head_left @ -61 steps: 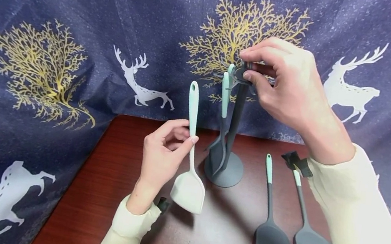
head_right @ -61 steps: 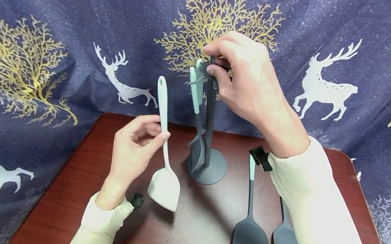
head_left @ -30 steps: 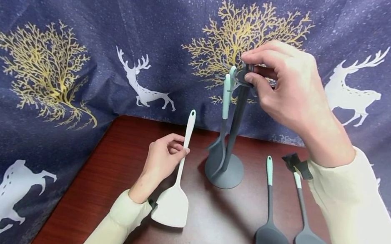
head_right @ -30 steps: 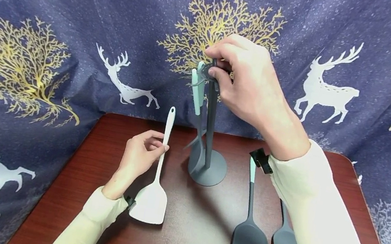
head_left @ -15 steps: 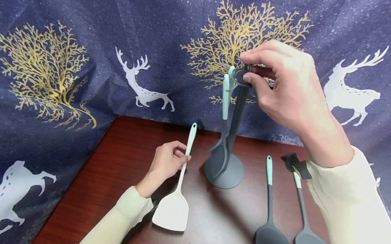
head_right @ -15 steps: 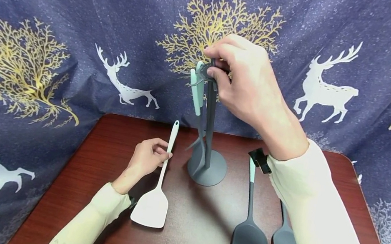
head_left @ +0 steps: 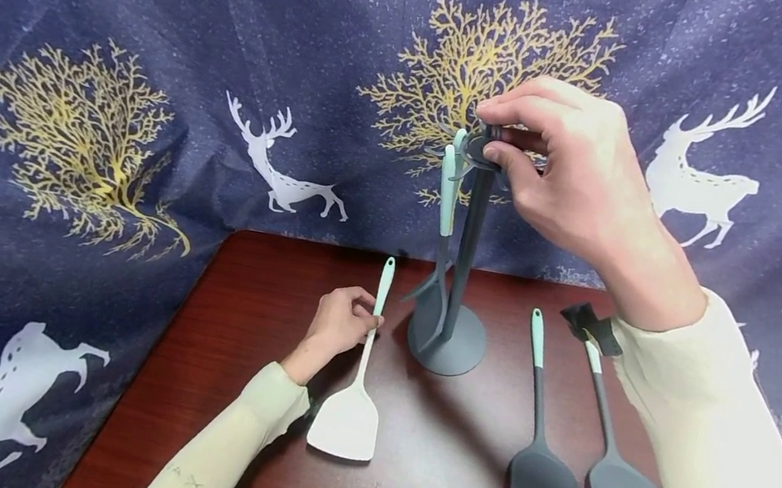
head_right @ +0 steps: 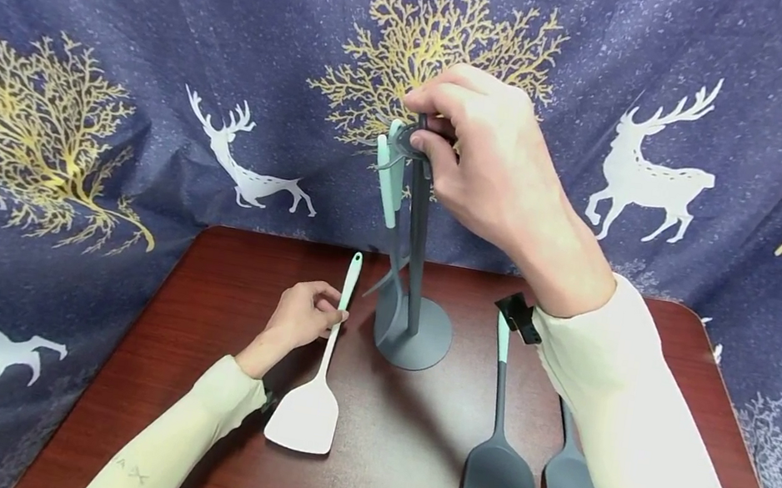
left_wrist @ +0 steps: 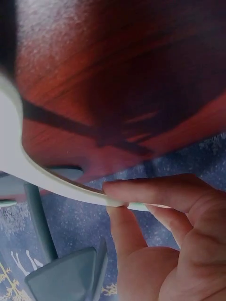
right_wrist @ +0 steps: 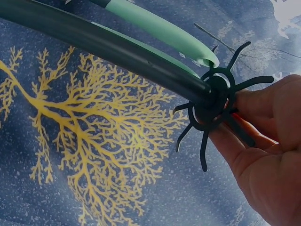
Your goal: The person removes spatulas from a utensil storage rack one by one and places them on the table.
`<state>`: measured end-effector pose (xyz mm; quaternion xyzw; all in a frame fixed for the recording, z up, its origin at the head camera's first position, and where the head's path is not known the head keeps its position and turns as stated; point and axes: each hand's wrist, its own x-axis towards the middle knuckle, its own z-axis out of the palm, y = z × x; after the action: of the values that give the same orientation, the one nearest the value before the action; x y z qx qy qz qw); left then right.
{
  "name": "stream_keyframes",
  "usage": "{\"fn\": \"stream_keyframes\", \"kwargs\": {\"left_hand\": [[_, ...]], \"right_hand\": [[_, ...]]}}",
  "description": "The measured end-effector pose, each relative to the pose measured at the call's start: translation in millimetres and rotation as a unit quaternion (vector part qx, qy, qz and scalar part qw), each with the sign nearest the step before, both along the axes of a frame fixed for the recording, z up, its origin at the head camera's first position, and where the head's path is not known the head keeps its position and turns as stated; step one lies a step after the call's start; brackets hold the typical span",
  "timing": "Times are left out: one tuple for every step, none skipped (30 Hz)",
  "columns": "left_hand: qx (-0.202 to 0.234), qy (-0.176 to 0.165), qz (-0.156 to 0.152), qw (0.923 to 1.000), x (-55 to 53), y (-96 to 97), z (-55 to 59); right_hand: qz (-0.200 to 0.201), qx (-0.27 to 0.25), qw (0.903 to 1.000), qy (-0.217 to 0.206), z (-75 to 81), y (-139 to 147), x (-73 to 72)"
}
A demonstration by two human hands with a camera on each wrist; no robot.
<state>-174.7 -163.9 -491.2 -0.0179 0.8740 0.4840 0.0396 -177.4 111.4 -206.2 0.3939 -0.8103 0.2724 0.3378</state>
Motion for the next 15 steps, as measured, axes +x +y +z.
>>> {"fn": "stream_keyframes", "kwargs": {"left_hand": [[-0.002,-0.002,0.001,1.0,-0.6,-0.1,-0.5],[-0.005,-0.004,0.001,1.0,-1.0,-0.2,-1.0],[-0.009,-0.007,0.002,0.9999,-1.3,-0.2,-1.5],[-0.011,-0.011,0.002,0.9999,-1.5,-0.5,-2.3],[-0.012,-0.015,0.002,0.9998,-1.7,-0.8,-3.1],[-0.012,-0.02,0.003,0.9997,-1.7,-1.1,-4.0],[-0.012,-0.024,0.003,0.9996,-1.9,-1.5,-5.1],[-0.011,-0.027,0.004,0.9996,-2.0,-1.7,-6.2],[-0.01,-0.03,0.005,0.9995,-2.3,-2.0,-7.4],[-0.009,-0.032,0.005,0.9995,-2.4,-2.4,-8.7],[-0.006,-0.034,0.006,0.9994,-2.7,-2.4,-9.8],[-0.003,-0.036,0.007,0.9993,-2.9,-2.6,-10.9],[-0.001,-0.038,0.007,0.9992,-3.0,-2.7,-12.1],[0.002,-0.041,0.008,0.9991,-3.2,-2.7,-13.2],[0.004,-0.044,0.009,0.999,-3.1,-2.8,-14.3]], "right_hand": [[0.0,0.0,1.0,-0.001,0.1,0,0.0],[-0.001,0.001,1.0,0.0,0.2,0,0.0],[0.0,0.001,1.0,0.0,0.4,0,0.1],[0.0,0.001,1.0,0.001,0.5,0,0.2],[0.001,0.002,1.0,0.001,0.7,0,0.2],[0.002,0.003,1.0,0.003,0.9,0,0.2],[0.003,0.005,1.0,0.005,1.1,0,0.2],[0.004,0.006,1.0,0.007,1.3,0,0.2],[0.004,0.007,0.9999,0.007,1.4,0,0.1],[0.003,0.007,0.9999,0.008,1.4,0,0.1],[0.003,0.007,0.9999,0.008,1.4,0,0.1],[0.002,0.007,0.9999,0.008,1.3,0,0.1],[0.001,0.007,0.9999,0.008,1.2,0,-0.1],[0.001,0.007,0.9999,0.008,0.9,0,-0.2],[0.0,0.007,0.9999,0.007,0.7,0,-0.3]]}}
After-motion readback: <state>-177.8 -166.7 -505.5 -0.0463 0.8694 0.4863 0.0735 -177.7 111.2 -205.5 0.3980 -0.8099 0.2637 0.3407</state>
